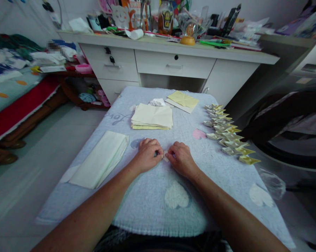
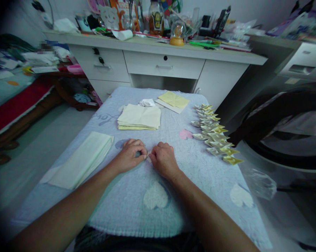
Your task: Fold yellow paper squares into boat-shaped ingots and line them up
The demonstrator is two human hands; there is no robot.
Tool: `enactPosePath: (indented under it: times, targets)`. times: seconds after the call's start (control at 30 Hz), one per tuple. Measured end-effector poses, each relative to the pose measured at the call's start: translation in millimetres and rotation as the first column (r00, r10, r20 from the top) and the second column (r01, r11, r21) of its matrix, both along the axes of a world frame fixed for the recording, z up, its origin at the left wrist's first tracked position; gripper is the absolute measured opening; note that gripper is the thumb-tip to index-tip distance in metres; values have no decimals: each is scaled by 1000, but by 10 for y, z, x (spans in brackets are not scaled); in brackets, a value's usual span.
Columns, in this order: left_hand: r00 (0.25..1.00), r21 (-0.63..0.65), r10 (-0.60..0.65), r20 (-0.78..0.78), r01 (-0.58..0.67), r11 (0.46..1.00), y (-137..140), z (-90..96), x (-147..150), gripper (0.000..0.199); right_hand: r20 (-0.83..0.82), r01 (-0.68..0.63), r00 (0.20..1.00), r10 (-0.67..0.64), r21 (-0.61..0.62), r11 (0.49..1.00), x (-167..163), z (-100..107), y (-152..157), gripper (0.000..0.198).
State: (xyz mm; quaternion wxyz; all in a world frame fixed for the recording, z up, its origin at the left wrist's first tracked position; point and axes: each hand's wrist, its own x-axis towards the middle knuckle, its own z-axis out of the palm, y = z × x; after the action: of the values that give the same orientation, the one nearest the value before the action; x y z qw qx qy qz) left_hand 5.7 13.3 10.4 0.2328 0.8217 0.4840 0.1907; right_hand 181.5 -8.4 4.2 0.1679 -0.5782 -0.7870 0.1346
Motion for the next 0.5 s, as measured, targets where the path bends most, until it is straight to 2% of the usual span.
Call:
enactPosePath:
  times: [0.3,0.5]
  targets:
    - [999,-3,26,42,-26,1000,-11,1,-54,16,17,2,1000,-2,-3,1000,-4,-3,9,12]
    - [997,21,69,-31,-68,997,-22,-35,-3,13,27,2,1000,-2,0,1000,-14,0,6,14]
